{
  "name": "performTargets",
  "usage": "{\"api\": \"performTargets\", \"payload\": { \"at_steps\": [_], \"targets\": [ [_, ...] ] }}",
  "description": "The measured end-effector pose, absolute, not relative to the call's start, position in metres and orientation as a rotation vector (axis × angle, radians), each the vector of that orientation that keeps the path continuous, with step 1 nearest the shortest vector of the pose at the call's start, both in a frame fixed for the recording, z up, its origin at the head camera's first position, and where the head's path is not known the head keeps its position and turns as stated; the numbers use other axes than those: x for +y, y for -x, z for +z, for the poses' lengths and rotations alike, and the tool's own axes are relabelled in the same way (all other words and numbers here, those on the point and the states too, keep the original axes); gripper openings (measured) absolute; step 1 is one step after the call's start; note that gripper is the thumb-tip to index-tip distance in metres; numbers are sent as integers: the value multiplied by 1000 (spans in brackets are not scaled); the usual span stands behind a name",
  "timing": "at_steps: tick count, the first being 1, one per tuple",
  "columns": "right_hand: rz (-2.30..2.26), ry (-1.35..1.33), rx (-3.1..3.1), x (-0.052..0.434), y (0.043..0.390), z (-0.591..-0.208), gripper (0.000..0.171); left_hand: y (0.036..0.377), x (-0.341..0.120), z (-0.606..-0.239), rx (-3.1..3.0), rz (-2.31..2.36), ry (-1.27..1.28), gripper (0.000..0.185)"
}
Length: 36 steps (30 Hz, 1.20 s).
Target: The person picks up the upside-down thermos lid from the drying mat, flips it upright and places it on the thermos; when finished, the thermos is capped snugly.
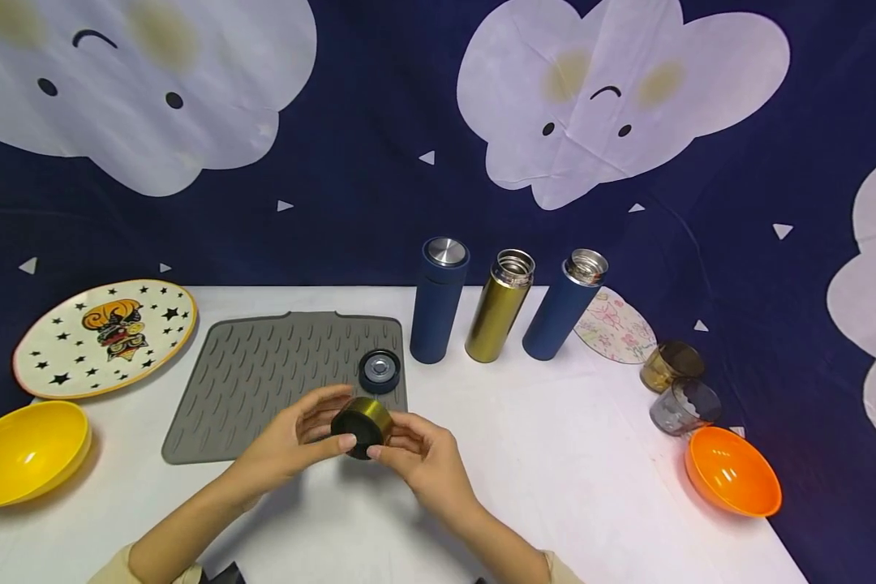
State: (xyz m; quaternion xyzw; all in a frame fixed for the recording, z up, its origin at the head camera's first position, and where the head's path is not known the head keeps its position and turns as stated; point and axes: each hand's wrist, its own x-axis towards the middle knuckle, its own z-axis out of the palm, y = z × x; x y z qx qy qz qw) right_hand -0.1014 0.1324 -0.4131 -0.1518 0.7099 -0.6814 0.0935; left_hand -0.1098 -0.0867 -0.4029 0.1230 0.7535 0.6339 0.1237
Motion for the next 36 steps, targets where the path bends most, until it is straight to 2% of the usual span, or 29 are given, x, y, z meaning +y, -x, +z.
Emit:
{"api": "performTargets", "payload": {
  "at_steps": [4, 12, 17, 20, 24, 30, 33, 36],
  "targets": [
    [-1844, 879, 2557, 134, 97, -414, 40, 111, -93, -400, 1970, 1883, -365, 70],
    [-1134, 1913, 3188, 135, 98, -404, 27, 108, -91, -399, 1920, 1821, -440, 82],
    [-550, 2543, 3320, 132, 102, -389, 20, 103, -86, -400, 2019, 1857, -580, 85],
    [-303, 2809, 3283, 131, 103, -384, 20, 100, -83, -400, 2049, 1914, -700, 89],
    [-172, 2996, 3217, 132, 106, -384, 20, 94, -78, -399, 2133, 1939, -850, 91],
    [-149, 3106, 3145, 133, 108, -385, 26, 89, -73, -399, 2352, 1860, -940, 81],
    [-212, 2993, 3202, 134, 108, -384, 24, 90, -72, -401, 2418, 1864, -974, 76],
    [-409, 2699, 3367, 136, 111, -385, 20, 93, -72, -401, 2439, 1902, -940, 73]
  ]
}}
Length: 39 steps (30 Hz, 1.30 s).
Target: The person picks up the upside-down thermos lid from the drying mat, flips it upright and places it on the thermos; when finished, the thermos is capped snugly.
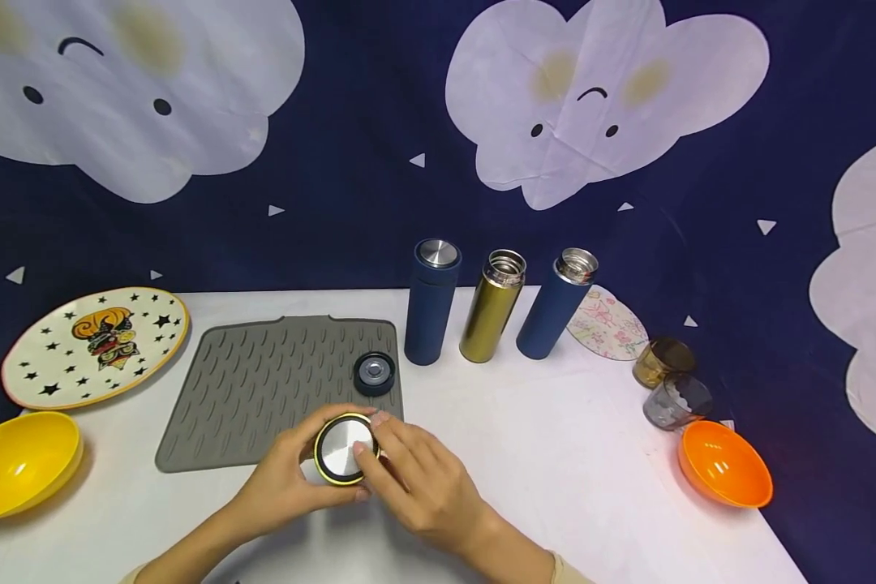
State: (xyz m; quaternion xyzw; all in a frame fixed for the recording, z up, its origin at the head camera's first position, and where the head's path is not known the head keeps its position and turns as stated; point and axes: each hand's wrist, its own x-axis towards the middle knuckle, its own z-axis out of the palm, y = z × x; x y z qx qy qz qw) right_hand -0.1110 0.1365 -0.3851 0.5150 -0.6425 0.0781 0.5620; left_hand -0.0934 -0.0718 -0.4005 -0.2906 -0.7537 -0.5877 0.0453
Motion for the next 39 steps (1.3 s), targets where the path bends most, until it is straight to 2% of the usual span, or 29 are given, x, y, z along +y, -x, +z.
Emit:
{"api": "performTargets", "payload": {
  "at_steps": [3, 10, 13, 17, 20, 28, 32, 39],
  "targets": [
    [335, -1053, -1692, 145, 122, -391, 27, 99, -71, -396, -2292, -1798, 836, 73],
    [921, -351, -2096, 176, 179, -396, 72, 119, -65, -375, -2301, -1784, 750, 75],
    [1098, -60, -2138, 188, 210, -393, 81, 131, -60, -365, -2288, -1817, 743, 75],
    [1205, 169, -2187, 198, 240, -394, 88, 146, -52, -354, -2296, -1838, 732, 75],
    [1252, 224, -2209, 202, 252, -397, 90, 156, -45, -346, -2300, -1855, 730, 73],
    [1348, 214, -2199, 208, 260, -402, 72, 170, -33, -338, -2286, -1891, 757, 73],
    [1343, 193, -2208, 205, 241, -399, 71, 170, -29, -334, -2240, -1937, 776, 74],
    [1360, 60, -2264, 184, 186, -394, 66, 172, -21, -323, -2100, -2009, 829, 68]
  ]
}}
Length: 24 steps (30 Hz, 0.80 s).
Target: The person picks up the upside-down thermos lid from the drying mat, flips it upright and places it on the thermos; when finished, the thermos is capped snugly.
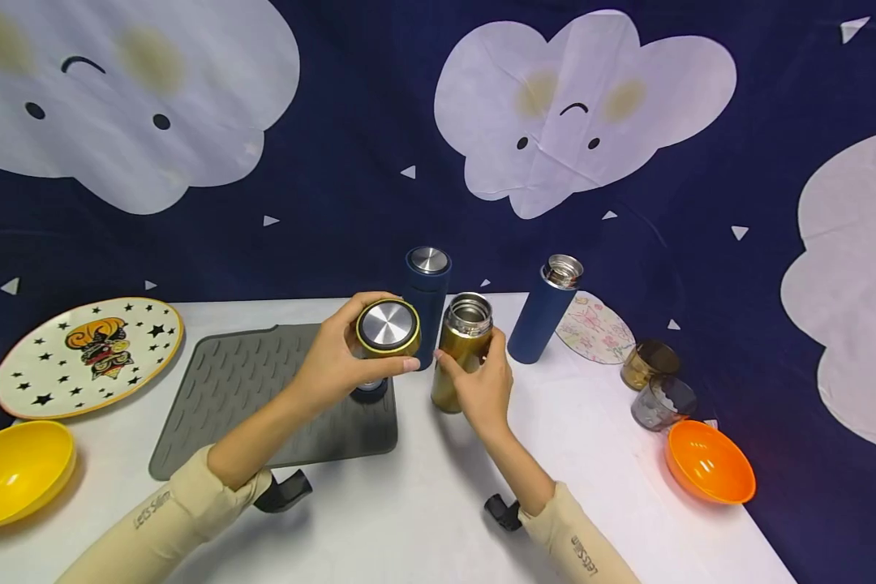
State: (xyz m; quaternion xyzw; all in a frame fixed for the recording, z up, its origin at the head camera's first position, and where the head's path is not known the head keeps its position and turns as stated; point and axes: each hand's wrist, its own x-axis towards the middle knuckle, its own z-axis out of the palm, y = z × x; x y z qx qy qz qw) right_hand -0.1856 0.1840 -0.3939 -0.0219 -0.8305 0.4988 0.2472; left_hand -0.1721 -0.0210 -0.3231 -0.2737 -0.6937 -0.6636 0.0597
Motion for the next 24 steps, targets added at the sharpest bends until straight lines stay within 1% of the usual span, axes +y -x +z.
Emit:
{"api": "performTargets", "payload": {
  "at_steps": [4, 7, 16, 24],
  "targets": [
    [1392, -14, -2293, 174, 165, -394, 63, 172, -15, -319, -2087, -2010, 839, 67],
    [1391, -36, -2310, 172, 157, -397, 66, 172, -10, -318, -2084, -2015, 835, 66],
    [1296, -85, -2366, 174, 154, -400, 68, 182, 16, -320, -2170, -2041, 795, 67],
    [1236, -78, -2376, 173, 153, -402, 60, 198, 40, -324, -2253, -1889, 811, 67]
  ]
}}
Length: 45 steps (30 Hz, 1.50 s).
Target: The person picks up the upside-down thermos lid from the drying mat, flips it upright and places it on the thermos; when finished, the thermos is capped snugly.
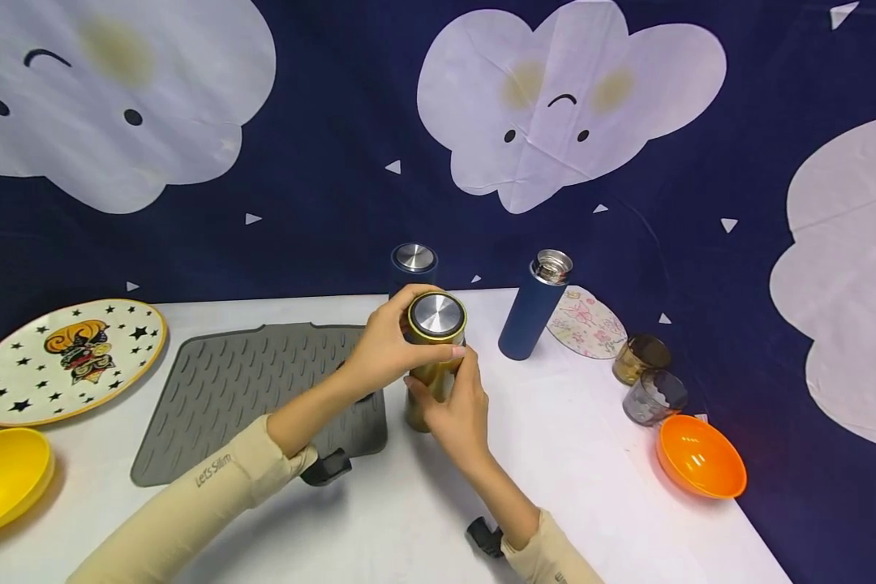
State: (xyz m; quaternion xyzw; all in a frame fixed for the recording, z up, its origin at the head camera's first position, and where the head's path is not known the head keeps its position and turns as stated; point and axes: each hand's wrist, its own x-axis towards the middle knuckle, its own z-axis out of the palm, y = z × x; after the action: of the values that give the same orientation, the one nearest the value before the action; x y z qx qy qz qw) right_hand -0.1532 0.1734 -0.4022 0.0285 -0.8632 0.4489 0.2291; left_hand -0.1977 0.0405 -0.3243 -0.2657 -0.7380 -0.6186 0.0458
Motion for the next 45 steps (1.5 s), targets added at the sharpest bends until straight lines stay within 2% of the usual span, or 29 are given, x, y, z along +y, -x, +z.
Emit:
{"api": "performTargets", "payload": {
  "at_steps": [4, 11, 13, 17, 19, 24, 26, 31, 33, 35, 38, 41, 43, 45],
  "targets": [
    [1223, -94, -2366, 172, 152, -404, 57, 198, 45, -332, -2294, -1837, 777, 68],
    [1182, -124, -2354, 172, 153, -405, 61, 202, 46, -339, -2320, -1792, 826, 67],
    [1180, -132, -2356, 172, 154, -405, 61, 205, 44, -339, -2336, -1812, 868, 74],
    [1209, -140, -2361, 172, 153, -404, 64, 208, 43, -339, -2393, -1787, 875, 101],
    [1218, -146, -2362, 172, 153, -404, 64, 207, 43, -340, -2372, -1750, 850, 105],
    [1225, -126, -2365, 171, 154, -403, 66, 211, 37, -344, -2193, -1922, 1053, 88],
    [1221, -117, -2364, 172, 155, -404, 68, 211, 35, -345, -2185, -1999, 1108, 90],
    [1207, -136, -2356, 172, 155, -405, 63, 211, 39, -345, -2255, -1907, 987, 85],
    [1221, -140, -2354, 172, 155, -405, 64, 213, 39, -346, -2206, -1966, 1052, 83],
    [1241, -134, -2354, 172, 155, -405, 67, 214, 38, -346, -2158, -2090, 1131, 92],
    [1239, -137, -2352, 172, 154, -405, 66, 213, 39, -346, -2207, -2075, 1093, 102],
    [1225, -133, -2352, 172, 154, -405, 63, 212, 39, -346, -2261, -1967, 1003, 99],
    [1235, -140, -2353, 172, 154, -405, 65, 213, 38, -347, -2214, -1983, 1035, 90],
    [1251, -134, -2357, 172, 154, -405, 67, 214, 37, -348, -2163, -2091, 1097, 91]
  ]
}}
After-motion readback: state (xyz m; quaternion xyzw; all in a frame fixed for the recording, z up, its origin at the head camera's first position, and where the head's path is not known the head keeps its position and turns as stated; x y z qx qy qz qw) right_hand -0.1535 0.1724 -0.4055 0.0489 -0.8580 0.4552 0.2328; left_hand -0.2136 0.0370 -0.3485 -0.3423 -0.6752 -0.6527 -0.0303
